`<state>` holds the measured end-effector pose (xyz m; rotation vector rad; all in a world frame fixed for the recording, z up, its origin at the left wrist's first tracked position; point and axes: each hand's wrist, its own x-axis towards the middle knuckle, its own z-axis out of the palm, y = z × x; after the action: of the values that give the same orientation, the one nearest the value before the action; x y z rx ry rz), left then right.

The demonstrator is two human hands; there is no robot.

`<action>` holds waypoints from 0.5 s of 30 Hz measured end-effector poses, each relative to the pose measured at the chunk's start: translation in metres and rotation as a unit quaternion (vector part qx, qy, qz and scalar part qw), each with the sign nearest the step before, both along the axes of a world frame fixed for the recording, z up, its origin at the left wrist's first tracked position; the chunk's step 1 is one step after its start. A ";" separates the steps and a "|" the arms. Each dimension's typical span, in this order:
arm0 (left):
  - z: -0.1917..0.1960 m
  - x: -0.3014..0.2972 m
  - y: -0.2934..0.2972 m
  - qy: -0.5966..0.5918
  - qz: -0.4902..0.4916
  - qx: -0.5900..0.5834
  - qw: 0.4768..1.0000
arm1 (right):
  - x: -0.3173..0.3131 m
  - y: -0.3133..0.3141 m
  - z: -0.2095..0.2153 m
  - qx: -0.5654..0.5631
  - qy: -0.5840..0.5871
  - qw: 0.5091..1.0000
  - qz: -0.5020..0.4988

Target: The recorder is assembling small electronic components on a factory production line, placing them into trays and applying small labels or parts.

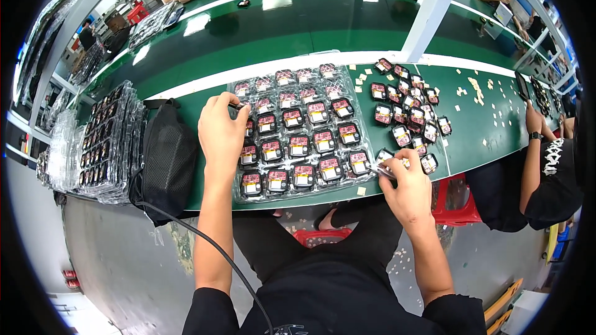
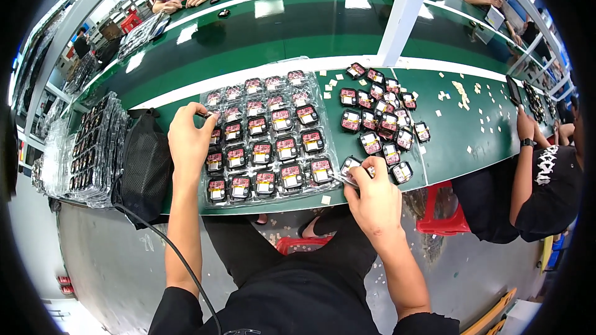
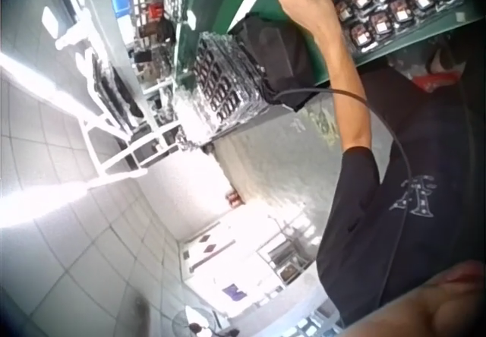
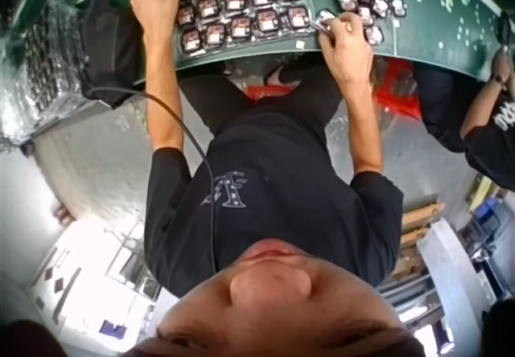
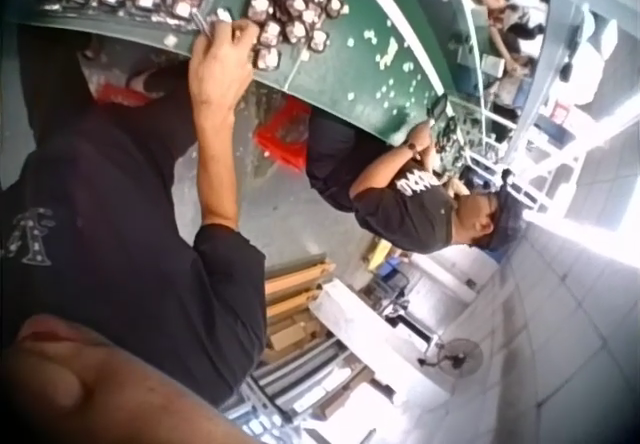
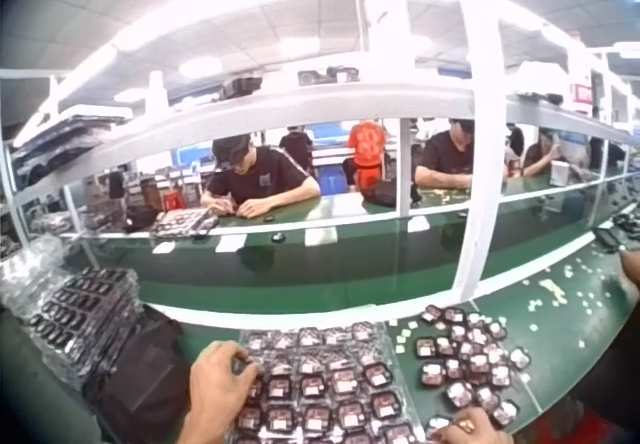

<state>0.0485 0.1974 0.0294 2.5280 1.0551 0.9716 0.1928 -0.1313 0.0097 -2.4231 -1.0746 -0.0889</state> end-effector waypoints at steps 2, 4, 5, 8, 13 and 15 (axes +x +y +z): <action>-0.008 0.003 0.005 0.021 0.008 0.004 1.000 | -0.005 -0.004 0.000 0.008 -0.004 1.000 0.007; -0.009 0.004 0.005 0.029 0.013 0.020 0.999 | -0.009 -0.010 0.001 0.005 0.005 1.000 0.019; -0.010 0.005 0.004 0.038 0.020 0.036 0.998 | -0.010 -0.012 0.001 0.003 0.016 0.999 0.032; -0.007 0.008 -0.004 0.083 0.019 0.044 0.995 | -0.006 -0.018 -0.009 0.016 0.016 0.999 0.047; -0.009 0.004 -0.005 0.071 0.010 0.098 0.993 | -0.003 -0.015 -0.002 0.053 0.021 0.997 0.054; 0.008 0.006 -0.024 -0.009 -0.007 0.088 0.996 | -0.001 -0.017 0.001 0.158 -0.037 0.984 0.069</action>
<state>0.0542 0.1732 0.0370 2.6556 0.9861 1.1265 0.1915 -0.1481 0.0108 -2.0702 -1.1618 -0.2823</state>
